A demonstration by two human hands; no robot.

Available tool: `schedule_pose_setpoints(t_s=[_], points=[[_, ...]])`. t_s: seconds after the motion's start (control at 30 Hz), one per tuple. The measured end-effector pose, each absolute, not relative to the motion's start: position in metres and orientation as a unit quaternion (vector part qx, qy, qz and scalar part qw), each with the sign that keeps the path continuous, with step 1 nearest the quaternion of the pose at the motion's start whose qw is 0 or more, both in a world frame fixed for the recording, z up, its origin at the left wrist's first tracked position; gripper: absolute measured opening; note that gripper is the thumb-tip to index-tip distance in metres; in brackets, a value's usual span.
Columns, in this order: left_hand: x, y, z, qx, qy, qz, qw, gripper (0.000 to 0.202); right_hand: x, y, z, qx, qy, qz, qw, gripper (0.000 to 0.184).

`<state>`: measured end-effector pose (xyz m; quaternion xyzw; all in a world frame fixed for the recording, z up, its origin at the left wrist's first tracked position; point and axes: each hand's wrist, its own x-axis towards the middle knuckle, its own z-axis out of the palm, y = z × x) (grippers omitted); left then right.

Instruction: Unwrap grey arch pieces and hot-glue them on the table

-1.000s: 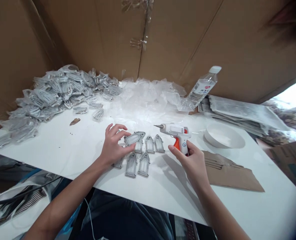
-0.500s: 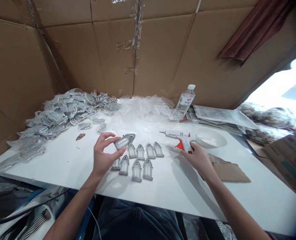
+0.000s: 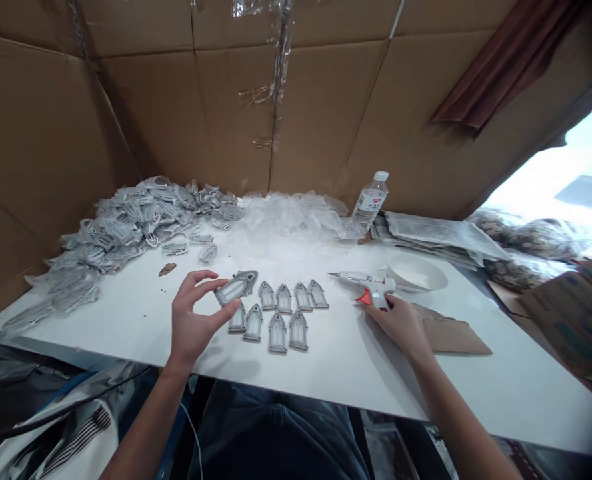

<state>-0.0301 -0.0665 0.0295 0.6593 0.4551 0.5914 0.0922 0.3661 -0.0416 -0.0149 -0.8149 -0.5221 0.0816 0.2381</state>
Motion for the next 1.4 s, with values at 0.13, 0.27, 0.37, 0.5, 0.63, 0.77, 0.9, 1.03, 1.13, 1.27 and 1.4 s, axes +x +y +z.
schedule_pose_setpoints(t_s=[0.13, 0.27, 0.37, 0.5, 0.63, 0.77, 0.9, 1.03, 1.13, 1.27, 1.4], points=[[-0.044, -0.057, 0.016, 0.655, 0.525, 0.543, -0.032, 0.019, 0.363, -0.042, -0.016, -0.819, -0.524, 0.063, 0.225, 0.036], [-0.054, -0.048, 0.005, 0.652, 0.565, 0.498, -0.090, 0.015, 0.361, -0.044, -0.016, -0.821, -0.529, 0.041, 0.211, 0.035], [-0.058, -0.045, 0.003, 0.643, 0.580, 0.487, -0.113, 0.014, 0.359, -0.048, -0.014, -0.822, -0.533, 0.031, 0.198, 0.034], [-0.062, -0.046, 0.004, 0.635, 0.598, 0.479, -0.101, 0.014, 0.356, -0.051, -0.009, -0.825, -0.534, 0.024, 0.182, 0.030], [-0.062, -0.049, 0.003, 0.626, 0.585, 0.516, 0.009, 0.020, 0.353, -0.054, -0.005, -0.825, -0.536, 0.012, 0.176, 0.032], [-0.061, -0.047, -0.001, 0.623, 0.598, 0.504, 0.022, 0.020, 0.349, -0.058, -0.002, -0.817, -0.548, -0.012, 0.180, 0.039], [-0.058, -0.038, -0.003, 0.632, 0.625, 0.458, 0.000, 0.019, 0.336, -0.056, 0.004, -0.772, -0.604, -0.022, 0.195, 0.042], [-0.047, -0.025, -0.001, 0.636, 0.657, 0.404, 0.028, 0.020, 0.317, -0.040, 0.012, -0.671, -0.722, 0.032, 0.166, 0.047], [-0.038, -0.015, 0.001, 0.645, 0.664, 0.376, 0.035, 0.021, 0.308, -0.021, 0.017, -0.600, -0.788, 0.072, 0.115, 0.066], [-0.029, -0.003, 0.000, 0.647, 0.672, 0.360, 0.027, 0.020, 0.305, 0.005, 0.017, -0.553, -0.824, 0.116, 0.045, 0.079], [-0.023, 0.009, 0.001, 0.649, 0.686, 0.328, 0.026, 0.022, 0.308, 0.023, 0.015, -0.532, -0.834, 0.144, 0.006, 0.080]])
